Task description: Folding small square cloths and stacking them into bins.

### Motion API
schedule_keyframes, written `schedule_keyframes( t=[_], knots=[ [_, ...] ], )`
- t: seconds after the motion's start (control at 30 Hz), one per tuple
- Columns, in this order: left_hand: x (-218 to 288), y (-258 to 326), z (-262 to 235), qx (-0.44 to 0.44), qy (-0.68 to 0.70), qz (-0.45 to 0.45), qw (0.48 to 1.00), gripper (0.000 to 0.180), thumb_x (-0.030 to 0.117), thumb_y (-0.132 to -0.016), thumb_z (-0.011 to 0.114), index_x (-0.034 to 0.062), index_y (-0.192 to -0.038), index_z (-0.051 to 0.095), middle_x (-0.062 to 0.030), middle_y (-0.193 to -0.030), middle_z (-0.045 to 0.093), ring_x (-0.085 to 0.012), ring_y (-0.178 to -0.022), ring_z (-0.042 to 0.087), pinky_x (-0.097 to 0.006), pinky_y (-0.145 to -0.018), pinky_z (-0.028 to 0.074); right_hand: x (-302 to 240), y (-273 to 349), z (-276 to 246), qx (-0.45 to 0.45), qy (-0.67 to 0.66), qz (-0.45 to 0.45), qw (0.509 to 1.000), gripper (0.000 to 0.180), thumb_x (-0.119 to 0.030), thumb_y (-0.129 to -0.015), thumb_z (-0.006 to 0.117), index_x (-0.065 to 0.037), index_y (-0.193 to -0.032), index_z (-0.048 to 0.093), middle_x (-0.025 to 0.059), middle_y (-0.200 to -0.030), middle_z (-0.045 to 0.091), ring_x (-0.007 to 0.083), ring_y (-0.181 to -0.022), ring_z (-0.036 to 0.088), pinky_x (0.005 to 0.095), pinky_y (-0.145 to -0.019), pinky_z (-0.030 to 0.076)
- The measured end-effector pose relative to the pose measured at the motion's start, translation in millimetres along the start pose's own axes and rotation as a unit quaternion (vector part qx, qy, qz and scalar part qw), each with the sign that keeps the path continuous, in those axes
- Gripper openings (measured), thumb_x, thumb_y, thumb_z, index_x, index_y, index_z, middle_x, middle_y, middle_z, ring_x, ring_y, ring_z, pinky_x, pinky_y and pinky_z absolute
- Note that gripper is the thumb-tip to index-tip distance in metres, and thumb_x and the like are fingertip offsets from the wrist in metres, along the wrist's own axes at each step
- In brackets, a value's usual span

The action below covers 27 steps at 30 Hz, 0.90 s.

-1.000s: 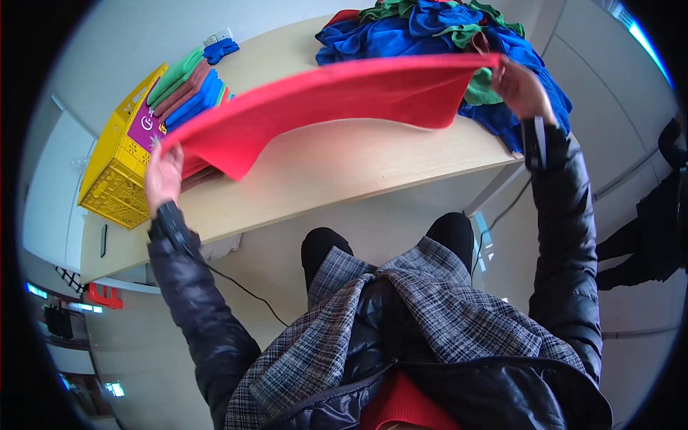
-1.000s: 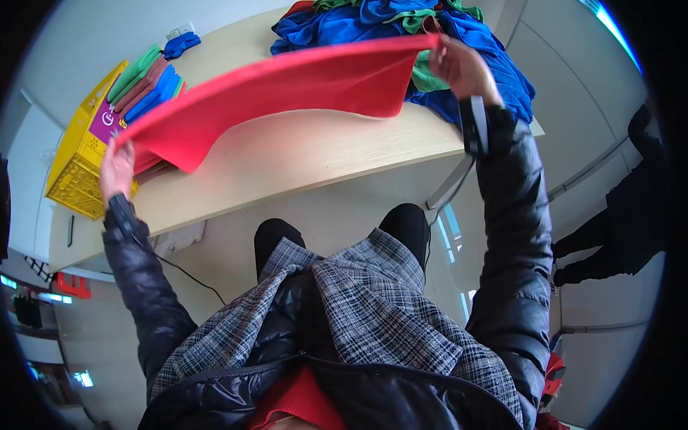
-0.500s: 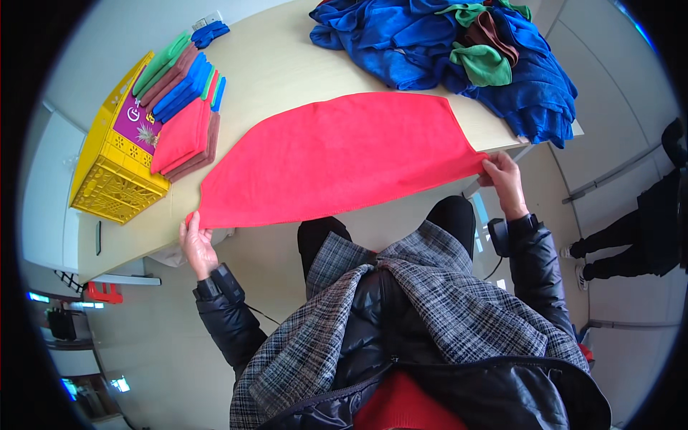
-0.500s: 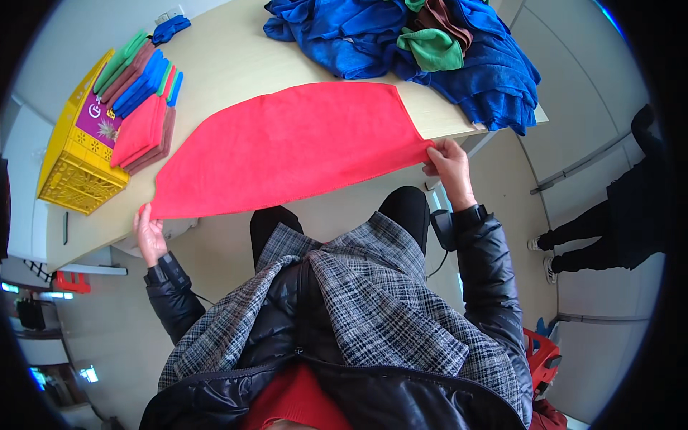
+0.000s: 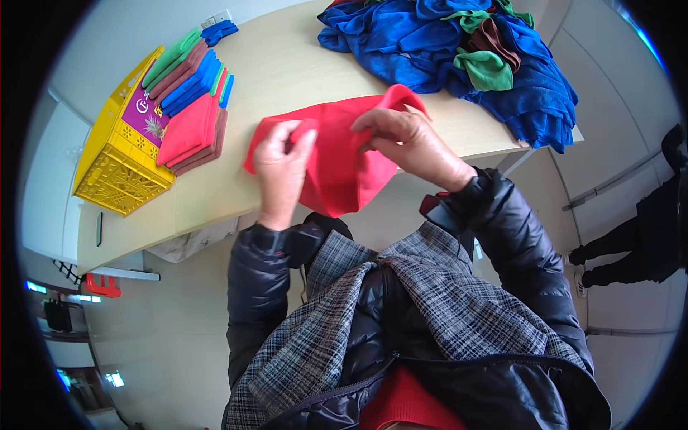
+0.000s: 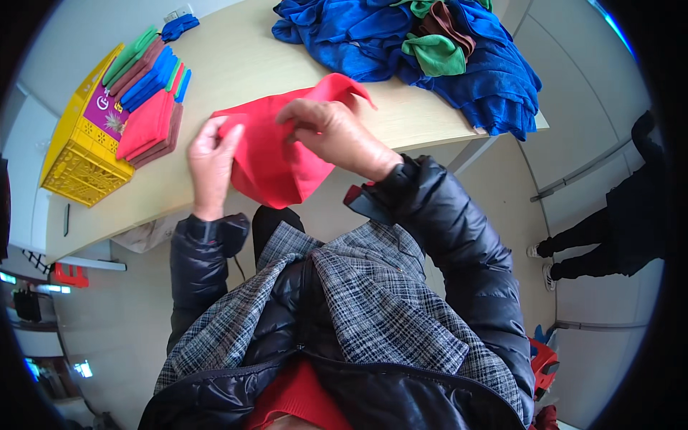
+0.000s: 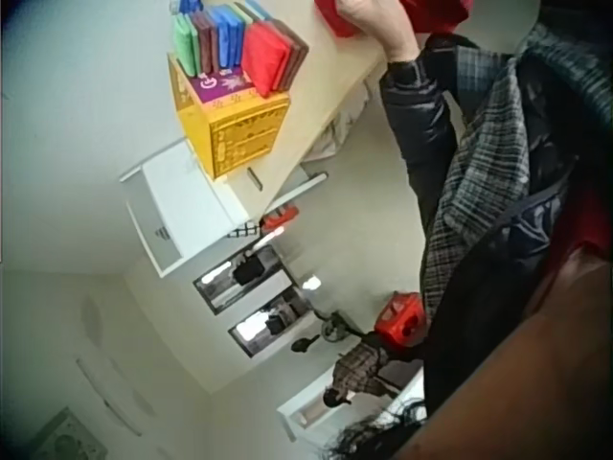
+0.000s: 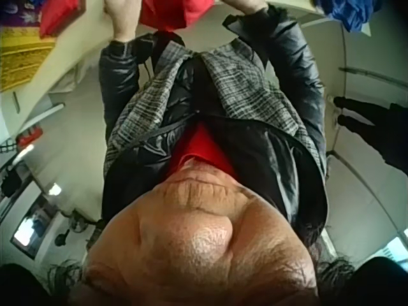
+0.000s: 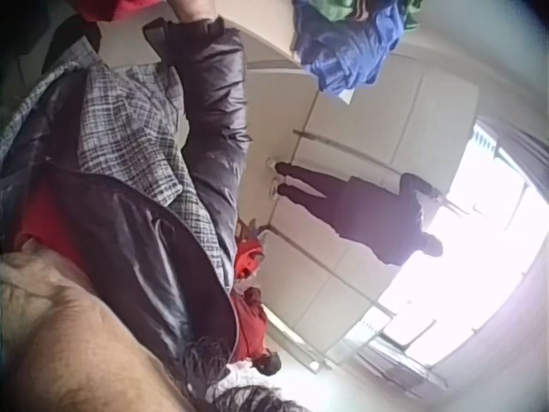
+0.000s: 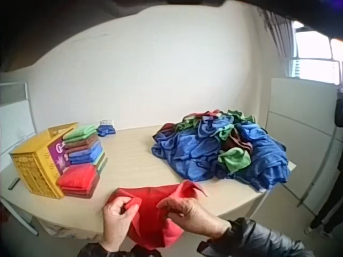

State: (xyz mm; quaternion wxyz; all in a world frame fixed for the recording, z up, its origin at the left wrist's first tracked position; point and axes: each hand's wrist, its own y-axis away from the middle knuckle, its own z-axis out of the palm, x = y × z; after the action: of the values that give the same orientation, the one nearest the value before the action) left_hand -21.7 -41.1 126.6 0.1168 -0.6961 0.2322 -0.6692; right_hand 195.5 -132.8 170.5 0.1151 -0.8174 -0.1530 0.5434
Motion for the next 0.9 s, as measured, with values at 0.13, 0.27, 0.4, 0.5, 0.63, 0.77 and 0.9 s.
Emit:
schedule_keyframes(
  t=[0.13, 0.27, 0.4, 0.5, 0.63, 0.77, 0.9],
  knots=[
    [6.0, 9.3, 22.1, -0.040, -0.001, 0.043, 0.998, 0.012, 0.004, -0.090, 0.071, -0.0003, -0.101, 0.068, -0.0046, -0.085, 0.067, -0.0088, -0.078, 0.058, -0.027, -0.074, 0.050, -4.4, -11.7, 16.0, -0.005, -0.001, -0.032, 0.999, 0.024, 0.007, -0.091, 0.060, -0.002, -0.113, 0.064, 0.0046, -0.096, 0.067, 0.0126, -0.093, 0.067, 0.0277, -0.086, 0.055],
    [4.7, 14.9, 26.3, -0.031, 0.009, 0.035, 0.999, 0.011, 0.001, -0.089, 0.070, -0.0013, -0.099, 0.067, -0.0083, -0.083, 0.066, -0.0133, -0.076, 0.060, -0.029, -0.072, 0.050, -1.4, -13.7, 23.7, 0.025, 0.021, -0.036, 0.999, 0.021, 0.006, -0.090, 0.061, -0.003, -0.109, 0.065, 0.0036, -0.091, 0.066, 0.0120, -0.091, 0.067, 0.0271, -0.083, 0.055],
    [7.5, 14.0, 26.8, -0.039, -0.068, 0.114, 0.990, 0.012, -0.002, -0.088, 0.069, -0.0027, -0.099, 0.066, -0.0109, -0.082, 0.065, -0.0199, -0.074, 0.062, -0.031, -0.071, 0.051, 1.8, -15.0, 28.6, 0.034, 0.031, -0.032, 0.998, 0.016, 0.005, -0.090, 0.063, -0.003, -0.104, 0.064, 0.0038, -0.089, 0.067, 0.0116, -0.089, 0.066, 0.0264, -0.081, 0.055],
    [9.9, 14.5, 26.7, -0.049, -0.117, 0.140, 0.982, 0.012, -0.004, -0.088, 0.067, -0.0033, -0.100, 0.066, -0.0125, -0.082, 0.064, -0.0245, -0.073, 0.063, -0.033, -0.070, 0.051, 4.0, -14.9, 31.2, 0.032, 0.067, -0.039, 0.996, 0.014, 0.004, -0.090, 0.064, -0.003, -0.102, 0.064, 0.0043, -0.090, 0.068, 0.0117, -0.087, 0.066, 0.0260, -0.079, 0.055],
    [11.5, 15.2, 25.8, -0.089, -0.113, 0.146, 0.979, 0.014, -0.005, -0.089, 0.062, -0.0039, -0.103, 0.064, -0.0147, -0.086, 0.064, -0.0291, -0.077, 0.064, -0.035, -0.071, 0.051, 14.2, -17.7, 34.7, 0.070, 0.104, -0.099, 0.987, 0.012, -0.001, -0.088, 0.064, -0.005, -0.099, 0.063, 0.0119, -0.078, 0.068, 0.0257, -0.072, 0.070, 0.0327, -0.063, 0.054],
    [10.8, 16.0, 25.7, -0.119, -0.099, 0.158, 0.975, 0.015, -0.005, -0.092, 0.057, -0.0041, -0.106, 0.063, -0.0159, -0.092, 0.063, -0.0304, -0.082, 0.064, -0.035, -0.074, 0.051, 18.6, -17.4, 35.3, 0.072, 0.120, -0.109, 0.984, 0.014, -0.002, -0.087, 0.065, -0.006, -0.100, 0.063, 0.0119, -0.077, 0.068, 0.0266, -0.070, 0.070, 0.0333, -0.061, 0.054],
    [11.0, 16.4, 23.9, -0.132, -0.108, 0.151, 0.974, 0.016, -0.005, -0.094, 0.054, -0.0044, -0.108, 0.062, -0.0170, -0.094, 0.062, -0.0315, -0.085, 0.063, -0.036, -0.075, 0.051, 16.8, -17.5, 37.9, 0.076, 0.132, -0.112, 0.982, 0.014, -0.004, -0.087, 0.064, -0.006, -0.101, 0.062, 0.0129, -0.078, 0.069, 0.0281, -0.072, 0.070, 0.0349, -0.061, 0.055]
  ],
)
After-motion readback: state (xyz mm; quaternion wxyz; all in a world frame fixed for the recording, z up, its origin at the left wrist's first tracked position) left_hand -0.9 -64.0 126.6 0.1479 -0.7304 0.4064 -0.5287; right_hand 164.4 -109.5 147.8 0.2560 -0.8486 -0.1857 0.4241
